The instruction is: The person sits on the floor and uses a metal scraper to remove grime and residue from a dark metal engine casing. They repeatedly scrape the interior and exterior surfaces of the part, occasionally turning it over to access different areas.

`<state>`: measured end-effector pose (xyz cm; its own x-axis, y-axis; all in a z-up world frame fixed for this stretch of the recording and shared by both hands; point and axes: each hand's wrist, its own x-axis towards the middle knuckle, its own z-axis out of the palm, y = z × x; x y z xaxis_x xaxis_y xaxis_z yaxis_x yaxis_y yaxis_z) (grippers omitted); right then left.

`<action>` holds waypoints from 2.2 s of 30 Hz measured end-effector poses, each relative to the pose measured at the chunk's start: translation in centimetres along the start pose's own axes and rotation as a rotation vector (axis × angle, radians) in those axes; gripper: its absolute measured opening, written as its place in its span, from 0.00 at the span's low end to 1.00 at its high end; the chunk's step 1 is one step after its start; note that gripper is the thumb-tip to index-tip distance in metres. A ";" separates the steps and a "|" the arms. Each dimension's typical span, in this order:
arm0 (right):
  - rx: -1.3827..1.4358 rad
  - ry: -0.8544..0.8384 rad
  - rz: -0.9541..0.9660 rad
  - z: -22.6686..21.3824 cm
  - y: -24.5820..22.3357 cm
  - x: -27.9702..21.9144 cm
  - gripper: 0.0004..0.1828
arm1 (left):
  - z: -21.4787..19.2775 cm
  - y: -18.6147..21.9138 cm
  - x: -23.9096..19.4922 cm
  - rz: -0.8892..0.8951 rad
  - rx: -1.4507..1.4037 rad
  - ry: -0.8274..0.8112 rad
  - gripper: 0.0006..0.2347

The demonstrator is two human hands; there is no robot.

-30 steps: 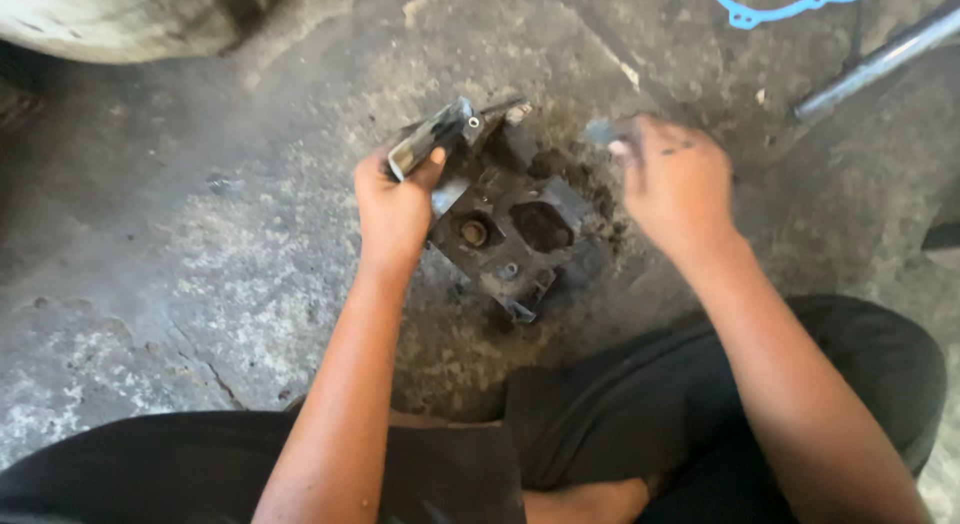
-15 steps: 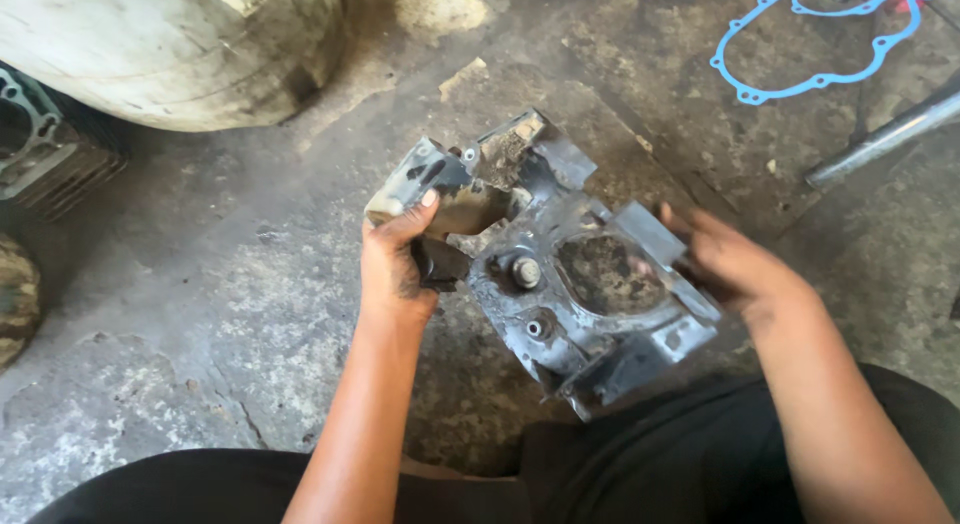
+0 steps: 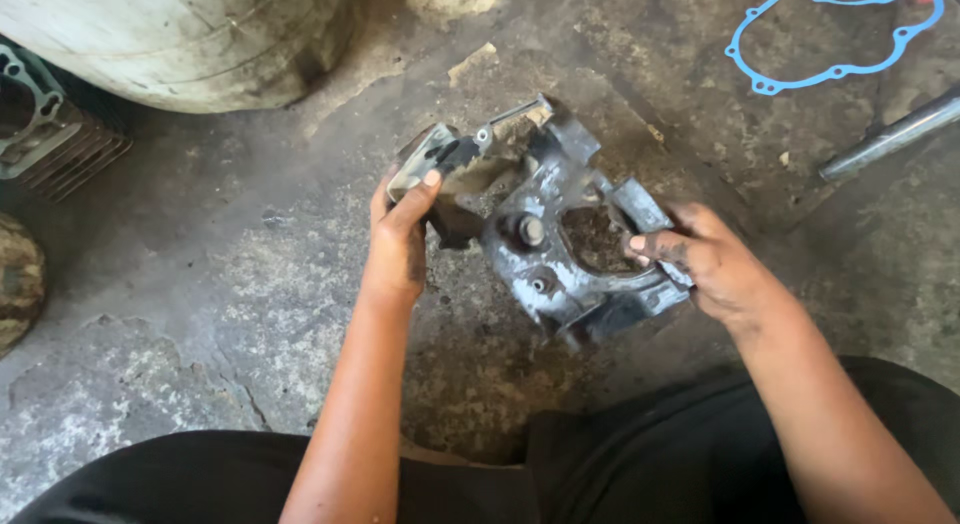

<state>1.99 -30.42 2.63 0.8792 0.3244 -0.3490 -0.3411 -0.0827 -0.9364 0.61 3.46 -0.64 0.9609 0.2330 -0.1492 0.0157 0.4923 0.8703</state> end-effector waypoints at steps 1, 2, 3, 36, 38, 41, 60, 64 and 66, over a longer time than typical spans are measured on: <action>-0.003 -0.013 -0.056 -0.3 -0.3 -0.1 0.21 | -0.1 0.3 0.1 0.002 -0.013 -0.040 0.16; -0.043 -0.015 -0.102 -0.7 -0.7 -0.1 0.21 | -0.1 0.6 0.1 0.003 -0.026 -0.080 0.16; -0.084 -0.018 -0.148 -1.2 -1.1 -0.1 0.21 | 0.1 1.1 0.1 -0.010 0.000 -0.108 0.16; -0.789 0.828 -0.426 -9.3 -1.6 2.2 0.27 | 2.8 7.9 -1.7 0.117 0.999 0.072 0.10; -0.735 0.833 -0.487 -8.9 -1.8 2.0 0.25 | 2.4 7.4 -1.6 0.217 0.974 0.208 0.10; -0.794 0.881 -0.475 -8.9 -1.8 2.1 0.24 | 0.1 5.8 -1.1 0.834 1.378 0.235 0.15; -0.876 0.923 -0.382 -7.8 -2.0 1.8 0.25 | -3.4 2.1 -3.9 0.878 1.783 0.235 0.29; -0.886 0.858 -0.362 -8.1 -1.3 2.0 0.26 | -3.6 2.4 -3.6 0.884 1.721 0.155 0.30; -0.927 0.789 -0.212 -8.3 -0.7 2.6 0.27 | -3.3 2.5 -3.2 0.858 1.619 0.152 0.27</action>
<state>7.30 -37.38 2.10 0.9579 -0.2180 0.1867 -0.0859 -0.8385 -0.5380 -3.36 6.69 0.48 0.8180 0.0646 0.5716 -0.1003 -0.9624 0.2524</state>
